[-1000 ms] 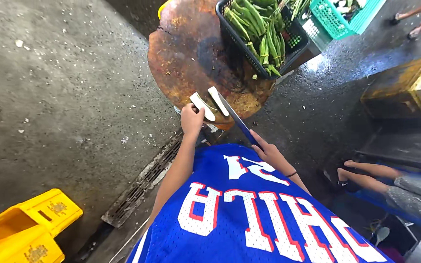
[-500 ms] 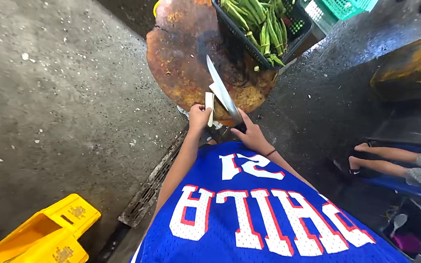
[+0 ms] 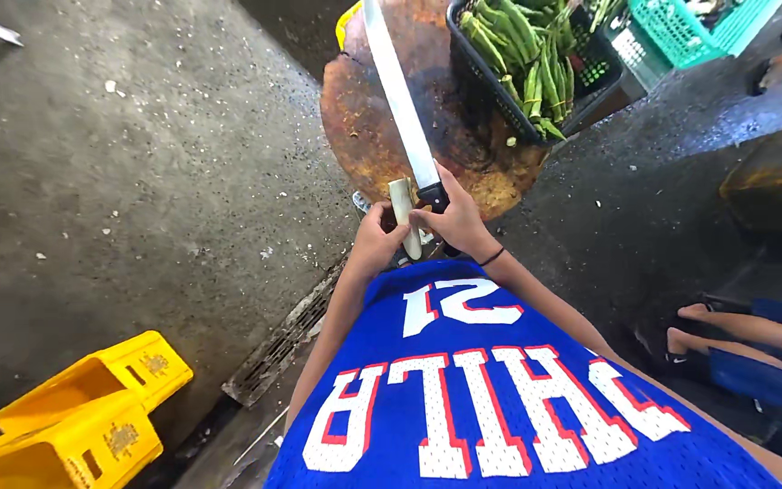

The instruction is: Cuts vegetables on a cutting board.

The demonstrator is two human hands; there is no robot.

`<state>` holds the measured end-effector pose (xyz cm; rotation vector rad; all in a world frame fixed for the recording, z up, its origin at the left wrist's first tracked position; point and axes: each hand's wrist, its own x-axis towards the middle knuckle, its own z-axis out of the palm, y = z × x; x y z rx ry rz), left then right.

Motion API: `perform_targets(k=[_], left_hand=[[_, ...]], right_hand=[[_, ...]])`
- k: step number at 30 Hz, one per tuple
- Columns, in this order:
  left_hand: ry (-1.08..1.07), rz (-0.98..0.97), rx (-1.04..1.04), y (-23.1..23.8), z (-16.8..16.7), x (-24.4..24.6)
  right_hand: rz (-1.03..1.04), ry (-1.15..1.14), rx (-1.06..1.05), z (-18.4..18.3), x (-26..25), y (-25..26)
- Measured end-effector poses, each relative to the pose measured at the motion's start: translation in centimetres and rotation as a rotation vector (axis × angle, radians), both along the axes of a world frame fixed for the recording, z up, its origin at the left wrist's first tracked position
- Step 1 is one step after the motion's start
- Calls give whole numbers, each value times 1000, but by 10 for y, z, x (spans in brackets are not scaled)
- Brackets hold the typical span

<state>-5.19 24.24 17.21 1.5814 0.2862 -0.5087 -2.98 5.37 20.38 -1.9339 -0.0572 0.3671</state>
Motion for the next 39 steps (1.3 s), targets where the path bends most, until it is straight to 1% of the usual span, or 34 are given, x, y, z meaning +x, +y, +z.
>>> perform_targets(k=[2, 3, 6, 10, 12, 14, 16, 18, 19, 21, 23, 25, 28, 31, 33, 36, 39], left_hand=[[-5, -32, 40, 8, -3, 1], [0, -53, 50, 11, -2, 2], [10, -127, 49, 11, 1, 1], [9, -193, 10, 8, 5, 10], [20, -156, -45, 3, 4, 9], [22, -57, -127, -5, 8, 9], [62, 45, -224, -13, 15, 10], [99, 170, -314, -21, 17, 14], [109, 217, -326, -25, 18, 14], [70, 277, -314, -33, 18, 17], [27, 329, -305, -41, 17, 18], [24, 375, -312, -48, 16, 18], [33, 371, -329, -51, 20, 12], [45, 336, -374, -55, 27, 5], [47, 323, -391, -56, 34, -3], [48, 349, -407, -58, 44, -10], [43, 322, -409, -55, 48, -16]], right_hand=[[-35, 8, 76, -25, 14, 2], [-56, 36, 103, -29, 19, 2], [-84, 101, 170, -26, 14, -2], [-18, 78, 117, -23, 22, -12], [4, 78, 69, -20, 24, -19], [20, 33, -29, -15, 28, -29], [28, -83, -112, -11, 24, -40], [24, -224, -131, -8, 14, -47], [7, -246, -123, -4, 5, -50], [-42, -181, -98, -2, -13, -55], [-76, -81, -121, -20, -22, -62], [-69, -54, -171, -32, -34, -72], [-18, -127, -279, -32, -44, -76], [27, -161, -446, -24, -37, -66], [48, -196, -454, -20, -39, -59], [38, -248, -464, -25, -51, -52], [38, -271, -465, -26, -50, -46]])
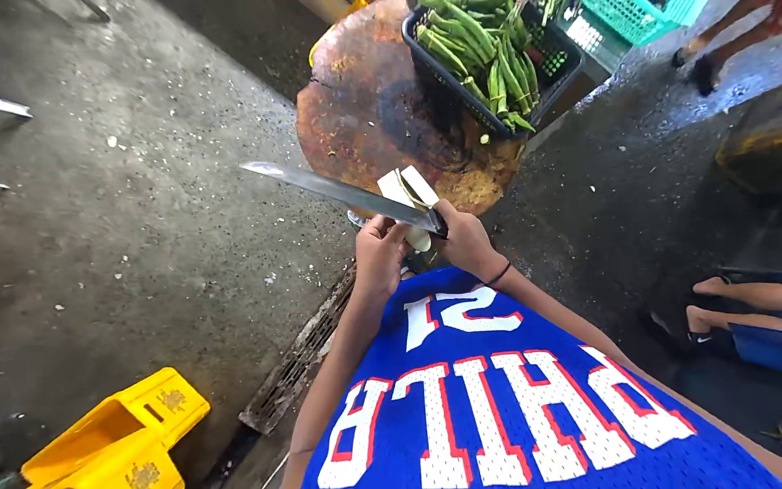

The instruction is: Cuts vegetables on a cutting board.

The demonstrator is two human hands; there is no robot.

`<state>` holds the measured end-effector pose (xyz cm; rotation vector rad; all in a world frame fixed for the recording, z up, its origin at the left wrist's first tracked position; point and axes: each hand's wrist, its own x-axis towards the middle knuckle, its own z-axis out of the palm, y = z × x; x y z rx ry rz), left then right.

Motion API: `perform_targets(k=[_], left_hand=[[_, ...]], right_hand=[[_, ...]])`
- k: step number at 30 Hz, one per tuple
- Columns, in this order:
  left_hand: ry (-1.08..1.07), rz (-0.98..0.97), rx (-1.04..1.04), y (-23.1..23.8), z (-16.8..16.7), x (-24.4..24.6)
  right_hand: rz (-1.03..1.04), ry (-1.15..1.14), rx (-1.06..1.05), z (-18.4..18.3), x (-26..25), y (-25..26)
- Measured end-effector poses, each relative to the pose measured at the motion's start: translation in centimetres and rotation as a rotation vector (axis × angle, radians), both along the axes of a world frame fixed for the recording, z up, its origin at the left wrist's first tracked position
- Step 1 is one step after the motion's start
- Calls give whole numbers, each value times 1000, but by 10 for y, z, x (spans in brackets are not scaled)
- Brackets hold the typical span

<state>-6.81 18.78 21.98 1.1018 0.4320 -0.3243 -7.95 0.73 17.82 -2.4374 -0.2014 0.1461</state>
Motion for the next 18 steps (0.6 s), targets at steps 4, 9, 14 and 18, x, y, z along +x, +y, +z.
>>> perform_targets(k=[4, 9, 14, 18], left_hand=[[-15, -46, -9, 10, 3, -11], [-33, -81, -68, 20, 5, -23], [-82, -160, -49, 30, 20, -38], [-94, -155, -64, 32, 25, -41]], right_hand=[[4, -14, -15, 6, 1, 10], [-14, -18, 24, 12, -15, 11], [-27, -47, 52, 3, -7, 10], [-46, -12, 44, -7, 2, 1]])
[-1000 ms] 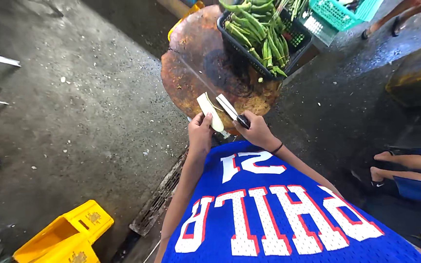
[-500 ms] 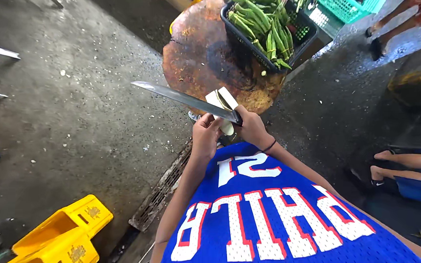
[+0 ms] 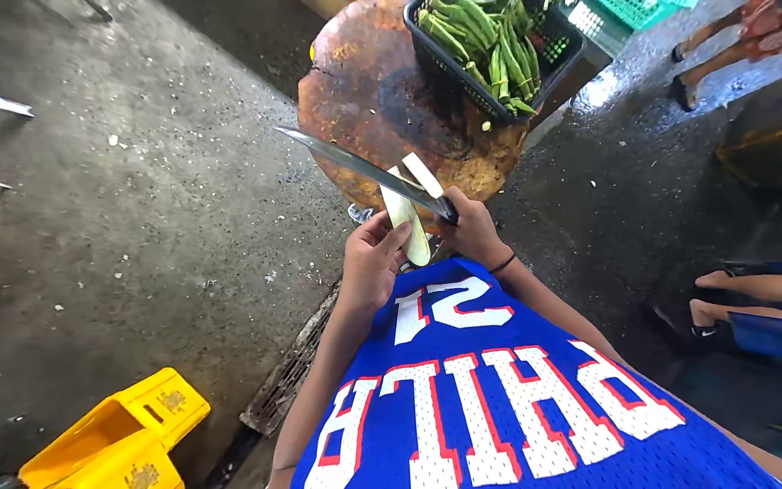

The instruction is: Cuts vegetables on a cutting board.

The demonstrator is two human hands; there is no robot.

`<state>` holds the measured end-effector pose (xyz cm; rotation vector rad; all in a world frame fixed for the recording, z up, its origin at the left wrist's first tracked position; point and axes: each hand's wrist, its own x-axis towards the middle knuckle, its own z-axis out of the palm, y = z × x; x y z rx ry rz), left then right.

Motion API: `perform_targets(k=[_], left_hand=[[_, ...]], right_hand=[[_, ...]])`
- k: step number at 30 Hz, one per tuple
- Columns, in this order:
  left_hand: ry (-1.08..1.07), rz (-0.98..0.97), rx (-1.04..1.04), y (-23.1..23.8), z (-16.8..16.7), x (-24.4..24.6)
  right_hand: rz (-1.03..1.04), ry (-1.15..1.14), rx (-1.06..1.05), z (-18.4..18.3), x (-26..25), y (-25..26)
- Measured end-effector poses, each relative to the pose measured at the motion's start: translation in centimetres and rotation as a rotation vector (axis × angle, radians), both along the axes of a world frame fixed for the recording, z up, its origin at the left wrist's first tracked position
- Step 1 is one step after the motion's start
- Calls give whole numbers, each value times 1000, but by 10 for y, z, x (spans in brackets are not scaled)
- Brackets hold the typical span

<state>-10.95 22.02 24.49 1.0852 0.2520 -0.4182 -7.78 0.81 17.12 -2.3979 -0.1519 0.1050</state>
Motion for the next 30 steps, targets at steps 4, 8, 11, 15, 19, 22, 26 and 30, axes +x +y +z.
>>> perform_targets(k=[4, 8, 11, 15, 19, 22, 26, 30], left_hand=[[-9, -17, -53, 3, 7, -3], [-4, -36, -50, 5, 10, -5], [-7, -39, -26, 7, 5, -5], [-33, -42, 98, 7, -7, -4], [-88, -61, 240, 7, -22, 0], [-59, -43, 268, 6, -30, 3], [-52, -41, 286, 4, -34, 13], [-24, 27, 257, 2, -35, 22]], right_hand=[[-44, -88, 16, -15, -12, -11], [-120, 27, 16, -28, -17, -19], [-150, 43, 79, -25, -30, -20], [-162, 134, 277, -2, -37, -8], [-153, 240, 416, 23, -34, 4], [-127, 169, 222, 16, -31, 5], [-6, 119, 1, 19, -29, 9], [72, 47, -36, 25, -24, 18]])
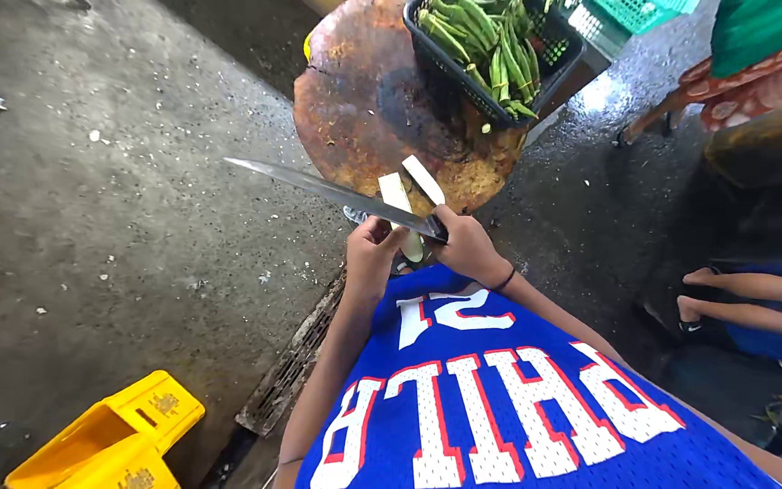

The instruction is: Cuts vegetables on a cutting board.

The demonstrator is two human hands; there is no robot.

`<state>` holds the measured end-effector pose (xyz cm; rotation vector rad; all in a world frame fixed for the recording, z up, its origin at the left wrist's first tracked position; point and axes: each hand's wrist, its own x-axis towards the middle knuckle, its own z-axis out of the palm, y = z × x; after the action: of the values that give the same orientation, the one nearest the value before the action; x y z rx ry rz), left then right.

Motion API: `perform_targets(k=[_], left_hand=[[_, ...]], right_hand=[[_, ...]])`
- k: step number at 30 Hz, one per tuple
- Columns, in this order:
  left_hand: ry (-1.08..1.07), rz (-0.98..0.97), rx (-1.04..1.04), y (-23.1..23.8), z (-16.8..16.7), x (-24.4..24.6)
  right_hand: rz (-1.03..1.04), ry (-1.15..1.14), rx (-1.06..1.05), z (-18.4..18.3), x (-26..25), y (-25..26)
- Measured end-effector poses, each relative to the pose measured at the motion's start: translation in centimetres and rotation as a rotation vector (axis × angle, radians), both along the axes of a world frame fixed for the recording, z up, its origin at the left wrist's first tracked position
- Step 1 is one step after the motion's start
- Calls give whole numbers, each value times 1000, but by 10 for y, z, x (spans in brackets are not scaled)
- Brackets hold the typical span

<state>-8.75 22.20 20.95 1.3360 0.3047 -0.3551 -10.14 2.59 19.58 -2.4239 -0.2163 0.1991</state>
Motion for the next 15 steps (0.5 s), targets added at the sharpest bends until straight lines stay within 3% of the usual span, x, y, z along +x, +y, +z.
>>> perform_targets(k=[15], left_hand=[[-56, -20, -47, 2, 22, 11]], right_hand=[[25, -123, -50, -5, 24, -9]])
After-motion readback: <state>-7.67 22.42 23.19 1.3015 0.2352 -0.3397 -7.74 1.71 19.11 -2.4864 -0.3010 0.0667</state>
